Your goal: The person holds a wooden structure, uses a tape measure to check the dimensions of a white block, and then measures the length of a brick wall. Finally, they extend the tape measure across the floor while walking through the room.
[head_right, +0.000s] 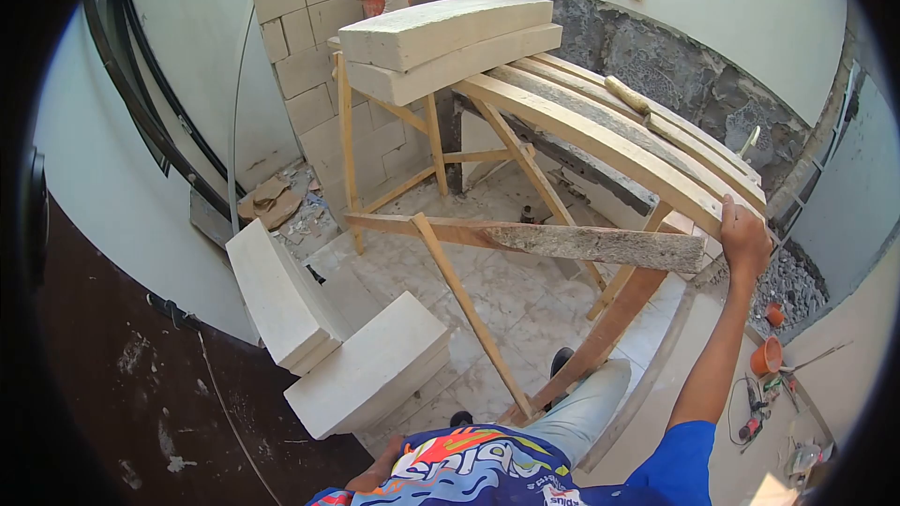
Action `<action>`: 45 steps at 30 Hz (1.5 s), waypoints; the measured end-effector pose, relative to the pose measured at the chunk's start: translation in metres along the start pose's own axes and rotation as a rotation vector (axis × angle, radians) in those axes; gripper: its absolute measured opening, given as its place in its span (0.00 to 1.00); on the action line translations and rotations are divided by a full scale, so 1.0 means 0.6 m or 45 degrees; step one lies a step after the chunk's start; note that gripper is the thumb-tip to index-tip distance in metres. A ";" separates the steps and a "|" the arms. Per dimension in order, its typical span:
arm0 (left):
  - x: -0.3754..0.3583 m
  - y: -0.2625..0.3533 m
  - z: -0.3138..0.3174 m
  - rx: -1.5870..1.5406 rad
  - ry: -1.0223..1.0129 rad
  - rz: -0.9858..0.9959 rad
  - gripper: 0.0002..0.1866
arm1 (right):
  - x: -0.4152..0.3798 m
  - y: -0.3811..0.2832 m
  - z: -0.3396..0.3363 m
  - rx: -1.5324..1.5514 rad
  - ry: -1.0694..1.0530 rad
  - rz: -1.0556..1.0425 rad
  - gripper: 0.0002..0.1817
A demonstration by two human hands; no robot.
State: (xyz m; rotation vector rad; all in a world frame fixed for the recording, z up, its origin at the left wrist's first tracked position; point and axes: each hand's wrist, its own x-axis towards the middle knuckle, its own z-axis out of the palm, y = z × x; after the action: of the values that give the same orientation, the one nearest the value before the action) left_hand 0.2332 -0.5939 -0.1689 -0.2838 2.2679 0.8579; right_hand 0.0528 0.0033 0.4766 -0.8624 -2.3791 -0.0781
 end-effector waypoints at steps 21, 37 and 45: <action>-0.010 0.003 -0.019 0.022 0.034 0.180 0.25 | -0.001 0.003 0.003 0.035 0.056 -0.072 0.28; 0.000 0.010 -0.019 0.127 0.006 0.129 0.28 | -0.001 0.005 0.007 0.013 0.074 -0.058 0.28; -0.003 -0.003 -0.009 0.038 0.026 0.134 0.24 | -0.003 0.004 0.004 0.017 0.076 -0.074 0.28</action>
State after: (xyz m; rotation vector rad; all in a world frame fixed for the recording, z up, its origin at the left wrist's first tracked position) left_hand 0.2324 -0.5987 -0.1656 -0.1617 2.3294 0.8768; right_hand 0.0541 0.0045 0.4735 -0.7741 -2.3466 -0.1092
